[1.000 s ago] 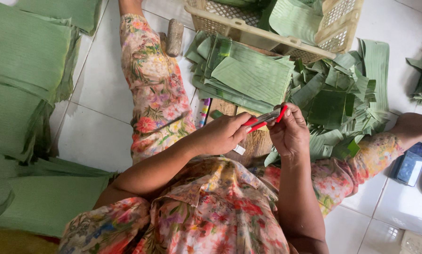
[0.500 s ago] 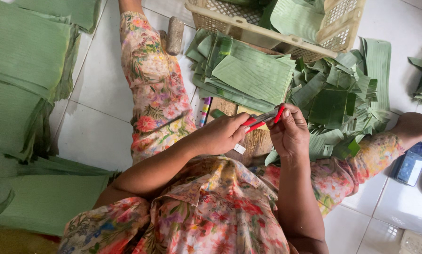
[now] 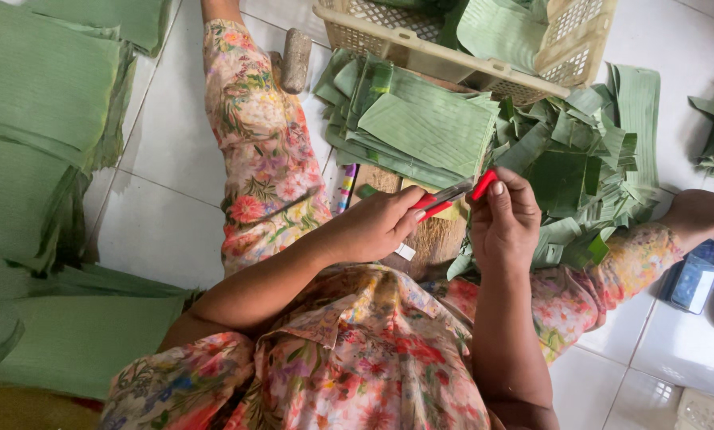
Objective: The person sits on the floor trimming banana leaves with red-handled shears, using a printed template card as a size guide. They cut leaf pieces to shape, set trimmed pieces aside, stack finished leaves, and place completed stacks into a plastic basket.
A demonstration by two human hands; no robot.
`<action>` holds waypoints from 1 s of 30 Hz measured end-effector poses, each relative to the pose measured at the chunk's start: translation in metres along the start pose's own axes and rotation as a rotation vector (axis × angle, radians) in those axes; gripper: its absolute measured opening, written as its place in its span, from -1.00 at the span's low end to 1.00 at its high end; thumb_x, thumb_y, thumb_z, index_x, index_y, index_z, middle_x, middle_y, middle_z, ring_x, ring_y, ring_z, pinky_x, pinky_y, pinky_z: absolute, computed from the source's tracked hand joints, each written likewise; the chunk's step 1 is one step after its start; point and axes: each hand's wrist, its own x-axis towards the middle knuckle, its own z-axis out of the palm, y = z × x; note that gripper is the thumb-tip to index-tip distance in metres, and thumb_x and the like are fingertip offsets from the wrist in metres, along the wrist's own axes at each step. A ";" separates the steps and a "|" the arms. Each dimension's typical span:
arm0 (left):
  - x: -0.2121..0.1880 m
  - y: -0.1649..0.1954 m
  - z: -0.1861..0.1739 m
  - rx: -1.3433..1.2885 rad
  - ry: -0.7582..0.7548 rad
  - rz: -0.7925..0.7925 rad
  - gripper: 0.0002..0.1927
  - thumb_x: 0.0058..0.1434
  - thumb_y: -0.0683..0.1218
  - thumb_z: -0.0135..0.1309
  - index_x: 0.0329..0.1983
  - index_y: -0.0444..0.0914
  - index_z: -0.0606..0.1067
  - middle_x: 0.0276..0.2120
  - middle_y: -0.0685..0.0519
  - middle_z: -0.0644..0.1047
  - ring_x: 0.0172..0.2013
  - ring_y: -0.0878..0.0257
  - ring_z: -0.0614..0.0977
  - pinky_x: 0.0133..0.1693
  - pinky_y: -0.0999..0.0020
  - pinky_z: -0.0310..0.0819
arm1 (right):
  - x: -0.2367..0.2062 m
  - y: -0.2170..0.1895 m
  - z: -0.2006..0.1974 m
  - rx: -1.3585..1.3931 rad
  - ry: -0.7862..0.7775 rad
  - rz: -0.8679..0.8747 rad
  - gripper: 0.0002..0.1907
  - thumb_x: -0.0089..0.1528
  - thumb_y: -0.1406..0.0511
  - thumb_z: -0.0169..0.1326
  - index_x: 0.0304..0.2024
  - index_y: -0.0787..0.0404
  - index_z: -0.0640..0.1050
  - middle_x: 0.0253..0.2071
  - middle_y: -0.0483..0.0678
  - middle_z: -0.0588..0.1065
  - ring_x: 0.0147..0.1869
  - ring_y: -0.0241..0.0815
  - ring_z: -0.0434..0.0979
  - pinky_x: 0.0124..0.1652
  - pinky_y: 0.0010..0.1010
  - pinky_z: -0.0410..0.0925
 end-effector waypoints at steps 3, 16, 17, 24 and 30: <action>0.003 0.024 -0.014 -0.071 -0.020 -0.002 -0.76 0.46 -0.12 -0.15 0.12 -0.30 0.34 -0.41 -0.08 0.61 -0.39 0.03 0.70 -0.32 0.15 0.52 | 0.003 -0.025 0.014 0.115 -0.026 0.037 -0.80 0.41 0.42 0.10 0.09 0.24 0.54 -0.05 -0.01 0.56 -0.06 -0.16 0.59 0.02 -0.26 0.49; 0.010 0.103 -0.065 -0.157 0.034 0.309 -0.76 0.63 -0.13 -0.15 0.25 -0.35 0.29 -0.31 -0.02 0.59 -0.35 0.24 0.66 -0.25 0.38 0.54 | 0.023 -0.150 0.047 0.336 -0.369 -0.019 -0.86 0.44 0.23 0.02 -0.10 0.16 0.42 -0.19 -0.25 0.40 -0.28 -0.53 0.42 -0.32 -0.62 0.21; 0.009 0.105 -0.068 -0.162 0.028 0.312 -0.76 0.64 -0.13 -0.15 0.25 -0.36 0.28 -0.32 -0.02 0.59 -0.37 0.24 0.66 -0.25 0.39 0.54 | 0.026 -0.155 0.046 0.311 -0.395 -0.019 -0.85 0.44 0.23 0.03 -0.18 0.14 0.42 -0.24 -0.28 0.39 -0.28 -0.55 0.39 -0.31 -0.63 0.19; 0.008 0.114 -0.075 -0.205 0.016 0.319 -0.78 0.67 -0.12 -0.18 0.23 -0.36 0.28 -0.28 0.01 0.58 -0.31 0.26 0.65 -0.20 0.41 0.54 | 0.028 -0.159 0.041 0.193 -0.438 -0.090 -0.85 0.45 0.24 0.04 -0.21 0.14 0.42 -0.27 -0.27 0.41 -0.27 -0.52 0.39 -0.29 -0.61 0.20; 0.005 0.124 -0.076 -0.192 -0.027 0.303 -0.74 0.62 -0.17 -0.20 0.30 -0.33 0.27 -0.26 0.01 0.57 -0.33 0.27 0.63 -0.19 0.39 0.54 | 0.025 -0.149 0.055 0.092 -0.446 -0.187 -0.87 0.46 0.26 0.06 -0.16 0.15 0.43 -0.24 -0.23 0.43 -0.25 -0.47 0.42 -0.28 -0.58 0.24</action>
